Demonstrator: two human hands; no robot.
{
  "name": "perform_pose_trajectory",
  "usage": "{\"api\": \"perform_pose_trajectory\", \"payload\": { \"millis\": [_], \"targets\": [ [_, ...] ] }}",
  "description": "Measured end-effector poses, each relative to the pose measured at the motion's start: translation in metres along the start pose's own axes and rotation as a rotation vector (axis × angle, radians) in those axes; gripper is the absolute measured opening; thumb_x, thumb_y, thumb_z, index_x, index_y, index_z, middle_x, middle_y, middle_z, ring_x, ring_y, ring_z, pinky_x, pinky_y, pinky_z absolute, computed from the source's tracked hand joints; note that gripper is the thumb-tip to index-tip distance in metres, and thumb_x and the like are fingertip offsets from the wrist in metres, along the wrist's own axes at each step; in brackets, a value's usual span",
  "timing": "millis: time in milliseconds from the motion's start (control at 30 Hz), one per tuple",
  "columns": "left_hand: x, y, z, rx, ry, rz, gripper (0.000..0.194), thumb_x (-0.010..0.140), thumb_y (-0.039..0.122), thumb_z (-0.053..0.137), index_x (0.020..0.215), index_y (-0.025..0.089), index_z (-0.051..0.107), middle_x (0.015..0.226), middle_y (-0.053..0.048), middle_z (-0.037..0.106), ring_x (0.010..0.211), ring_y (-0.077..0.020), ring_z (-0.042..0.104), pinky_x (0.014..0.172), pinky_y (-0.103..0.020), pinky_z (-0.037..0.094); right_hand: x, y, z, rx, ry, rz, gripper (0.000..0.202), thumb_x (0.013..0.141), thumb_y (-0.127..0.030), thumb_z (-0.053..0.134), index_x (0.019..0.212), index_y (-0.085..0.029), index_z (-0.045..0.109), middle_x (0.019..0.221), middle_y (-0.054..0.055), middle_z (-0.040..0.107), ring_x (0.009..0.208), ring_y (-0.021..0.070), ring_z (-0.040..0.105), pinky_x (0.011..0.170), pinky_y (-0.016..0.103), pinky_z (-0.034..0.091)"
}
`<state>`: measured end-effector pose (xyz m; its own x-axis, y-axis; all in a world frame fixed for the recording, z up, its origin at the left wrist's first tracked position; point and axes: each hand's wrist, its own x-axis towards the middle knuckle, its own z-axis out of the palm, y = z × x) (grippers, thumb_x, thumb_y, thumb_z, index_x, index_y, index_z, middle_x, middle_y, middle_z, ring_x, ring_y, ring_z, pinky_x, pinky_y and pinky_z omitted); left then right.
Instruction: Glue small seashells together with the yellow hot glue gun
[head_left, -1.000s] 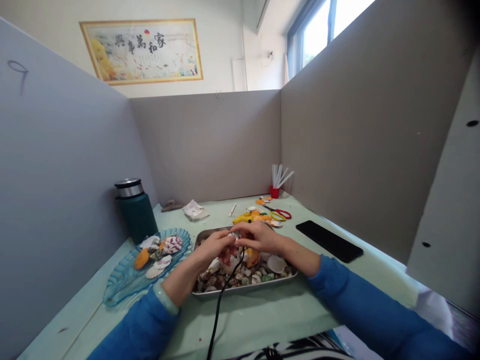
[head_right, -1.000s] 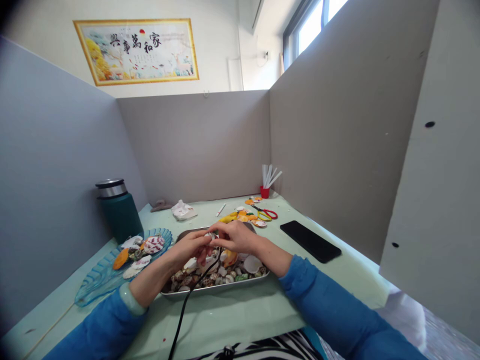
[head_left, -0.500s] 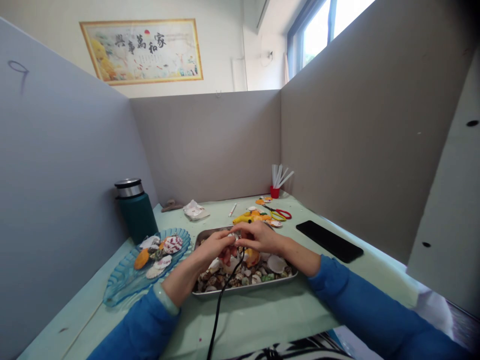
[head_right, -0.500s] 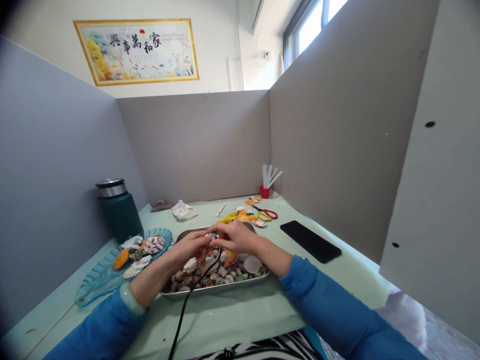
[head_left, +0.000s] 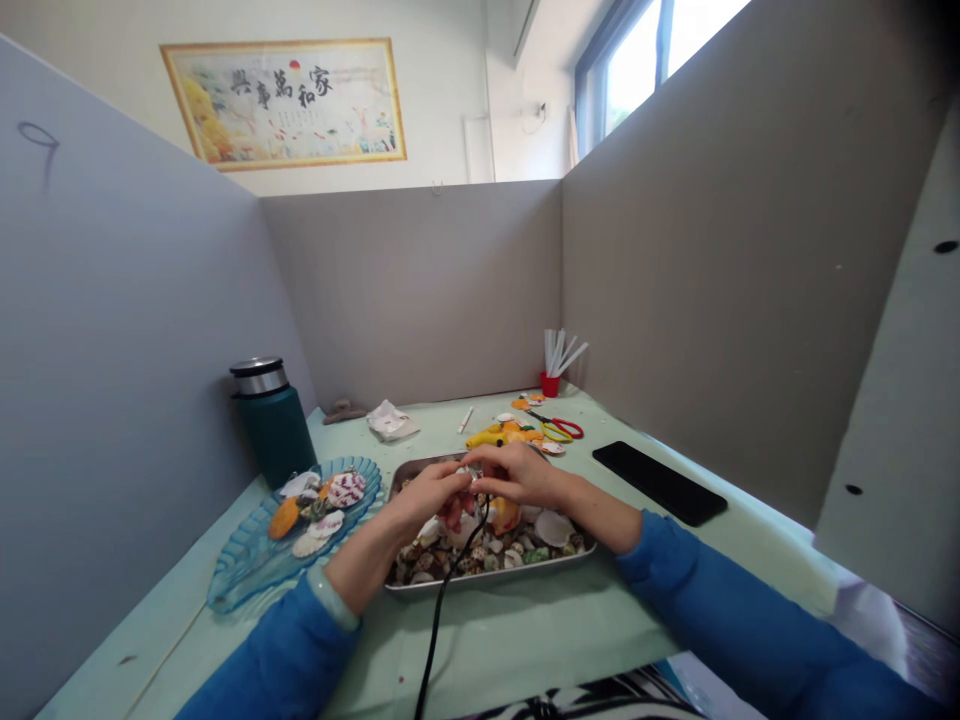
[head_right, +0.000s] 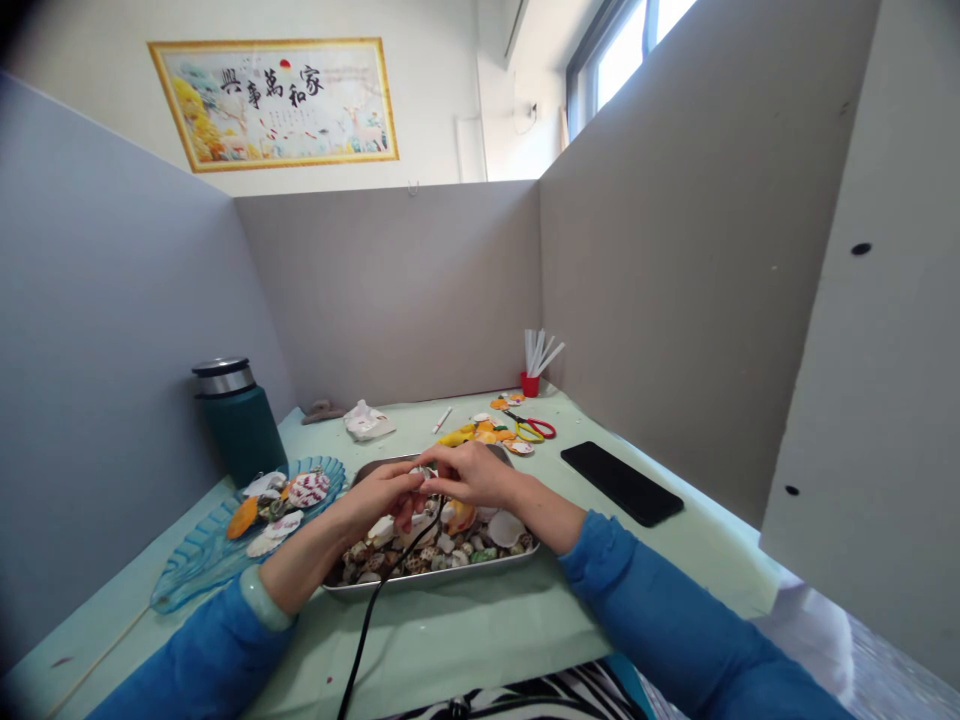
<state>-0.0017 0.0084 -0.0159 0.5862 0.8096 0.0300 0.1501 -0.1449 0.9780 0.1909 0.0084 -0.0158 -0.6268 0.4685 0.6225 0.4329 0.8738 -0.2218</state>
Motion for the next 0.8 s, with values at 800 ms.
{"api": "perform_pose_trajectory", "payload": {
  "millis": [800],
  "targets": [
    [-0.0008, 0.0024, 0.0007, 0.011, -0.010, 0.007, 0.027, 0.078, 0.040, 0.051, 0.082, 0.013, 0.053, 0.062, 0.000, 0.055, 0.038, -0.0060, 0.046, 0.042, -0.020, 0.038, -0.0004, 0.0003, 0.0003, 0.006, -0.001, 0.011, 0.034, 0.085, -0.037, 0.055, 0.110, -0.015, 0.055, 0.060, -0.003, 0.057, 0.053, 0.0091, 0.050, 0.053, 0.019, 0.036]
  ]
}}
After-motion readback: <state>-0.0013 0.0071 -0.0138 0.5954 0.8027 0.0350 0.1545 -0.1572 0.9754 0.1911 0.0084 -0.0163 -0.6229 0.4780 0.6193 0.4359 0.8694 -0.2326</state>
